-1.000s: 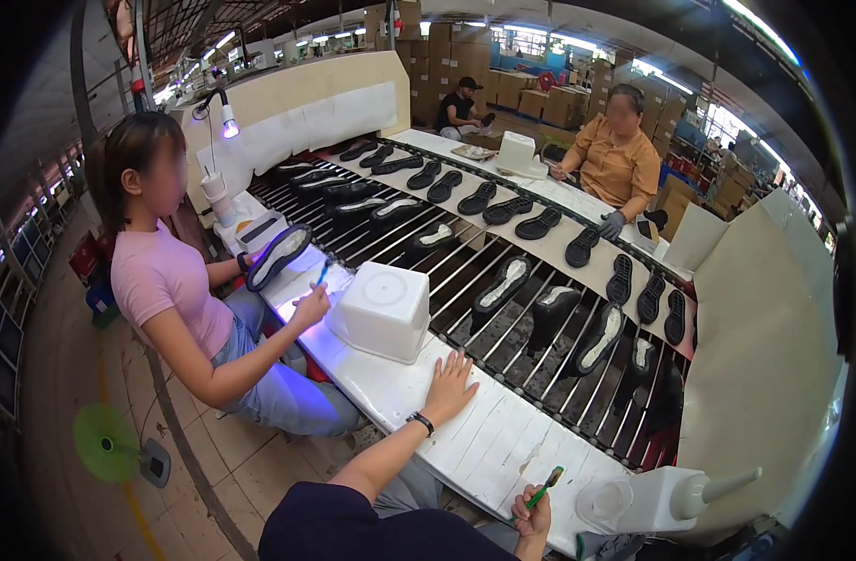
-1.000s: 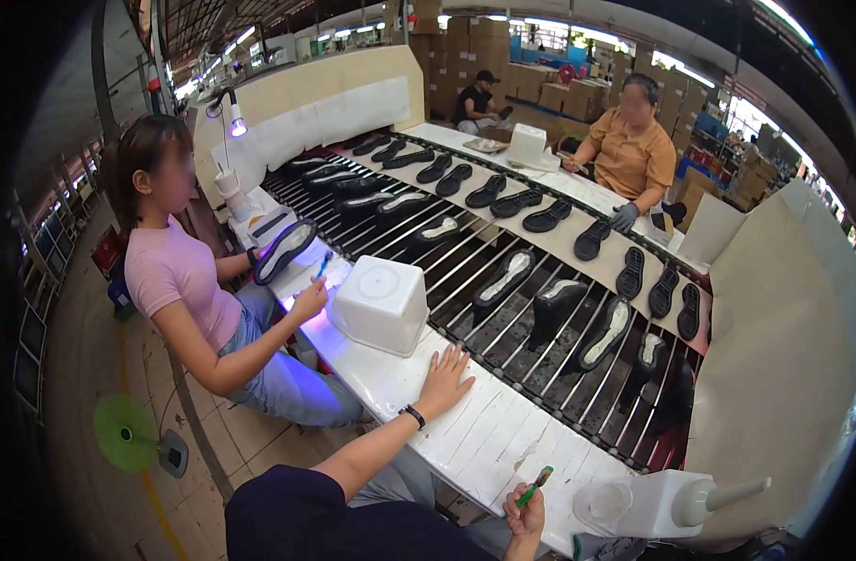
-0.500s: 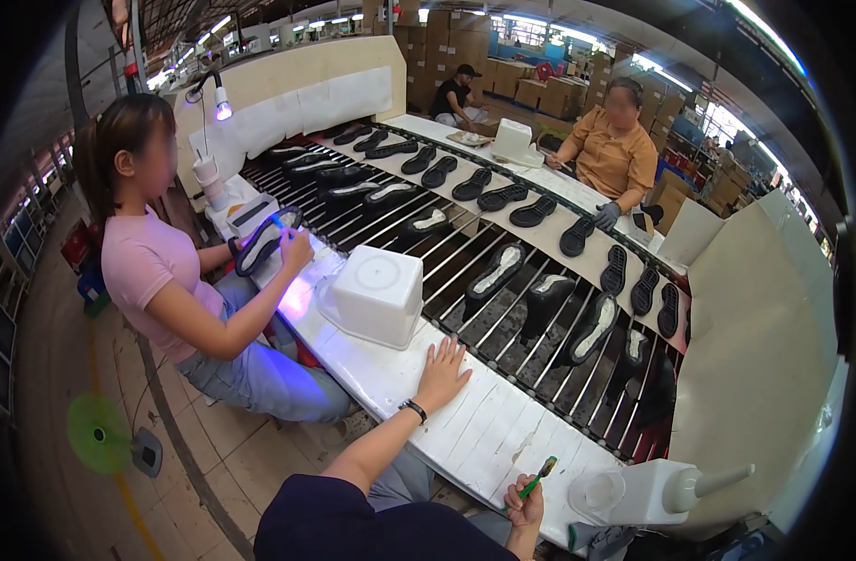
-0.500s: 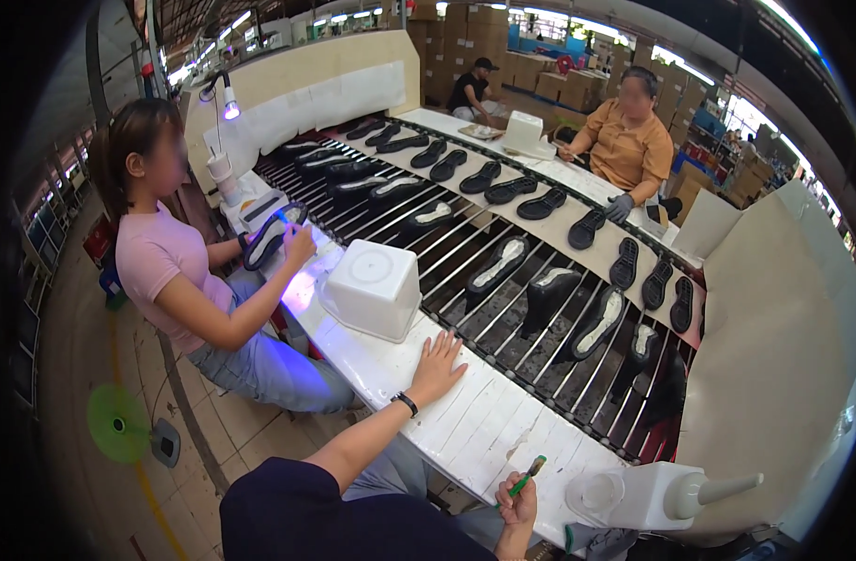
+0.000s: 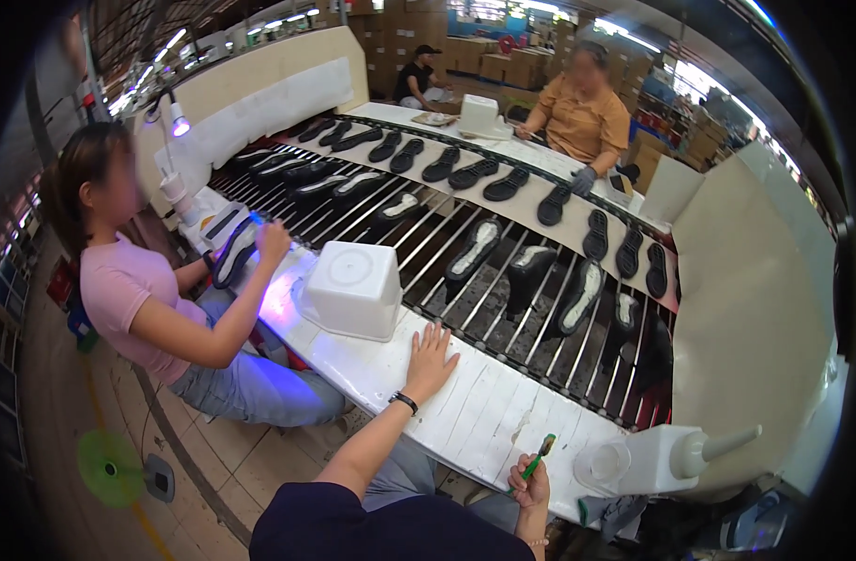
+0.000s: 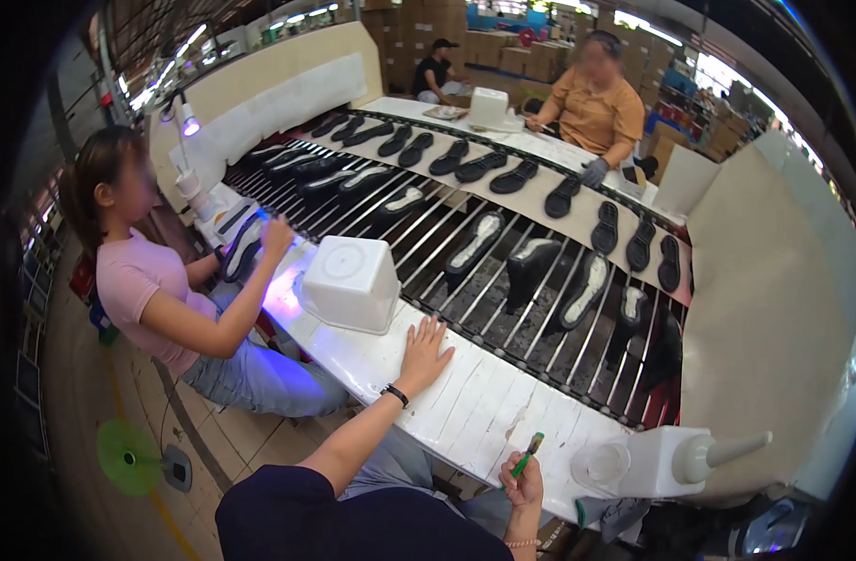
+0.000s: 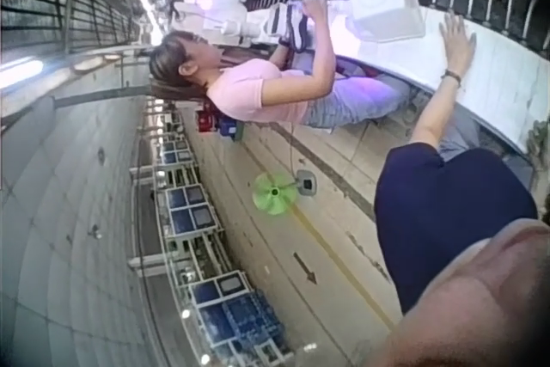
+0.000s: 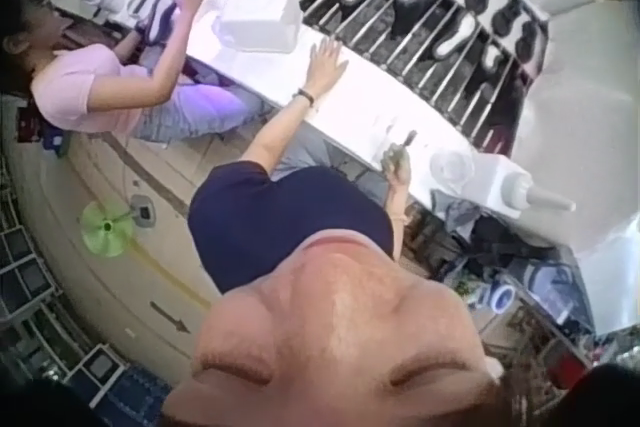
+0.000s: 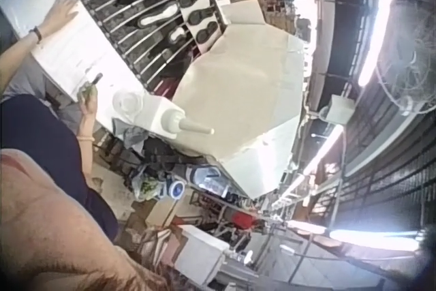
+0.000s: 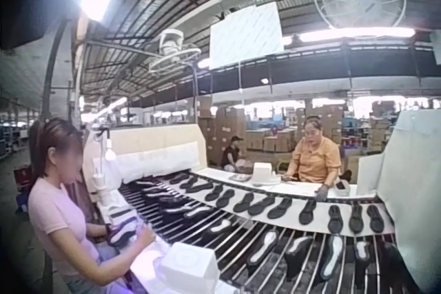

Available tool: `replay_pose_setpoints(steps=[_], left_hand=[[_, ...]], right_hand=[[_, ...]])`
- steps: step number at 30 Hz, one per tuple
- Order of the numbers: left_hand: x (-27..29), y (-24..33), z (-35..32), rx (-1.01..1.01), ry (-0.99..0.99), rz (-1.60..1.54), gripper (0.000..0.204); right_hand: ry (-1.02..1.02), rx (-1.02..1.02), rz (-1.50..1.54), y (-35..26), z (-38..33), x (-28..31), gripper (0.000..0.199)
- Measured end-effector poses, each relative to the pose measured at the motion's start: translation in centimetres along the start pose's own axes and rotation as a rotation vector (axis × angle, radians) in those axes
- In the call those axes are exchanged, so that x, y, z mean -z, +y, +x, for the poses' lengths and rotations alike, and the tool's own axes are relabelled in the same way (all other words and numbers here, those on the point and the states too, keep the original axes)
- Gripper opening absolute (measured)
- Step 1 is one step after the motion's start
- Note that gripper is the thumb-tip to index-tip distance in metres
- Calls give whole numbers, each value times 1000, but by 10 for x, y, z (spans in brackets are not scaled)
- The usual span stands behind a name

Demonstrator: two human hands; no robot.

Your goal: Apply adhesive to the outer perimeter of a shoe sole using a small brush.

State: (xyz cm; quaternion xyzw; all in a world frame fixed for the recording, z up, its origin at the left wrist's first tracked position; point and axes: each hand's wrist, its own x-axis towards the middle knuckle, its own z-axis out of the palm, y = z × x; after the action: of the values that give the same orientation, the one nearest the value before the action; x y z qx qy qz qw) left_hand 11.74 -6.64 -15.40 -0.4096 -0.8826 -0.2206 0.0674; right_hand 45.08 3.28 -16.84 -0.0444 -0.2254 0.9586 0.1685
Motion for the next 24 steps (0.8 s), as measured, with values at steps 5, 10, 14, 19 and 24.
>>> replay_pose_setpoints(steps=[5, 10, 14, 19, 24], left_hand=[[1, 1, -1, 3, -8, -5, 63], [-2, -1, 0, -6, 6, -1, 63], [0, 17, 14, 0, 14, -27, 79], [-18, 83, 81, -269, 14, -268, 83], [-57, 157, 141, -282, -108, -290, 87]], right_hand=[[88, 9, -19, 3, -3, 0, 33], [135, -24, 0, 1, -2, 2, 37], [139, -94, -64, -6, 1, -4, 37], [96, -91, -24, -5, 2, -3, 34], [146, -68, -2, 6, -1, -1, 35]])
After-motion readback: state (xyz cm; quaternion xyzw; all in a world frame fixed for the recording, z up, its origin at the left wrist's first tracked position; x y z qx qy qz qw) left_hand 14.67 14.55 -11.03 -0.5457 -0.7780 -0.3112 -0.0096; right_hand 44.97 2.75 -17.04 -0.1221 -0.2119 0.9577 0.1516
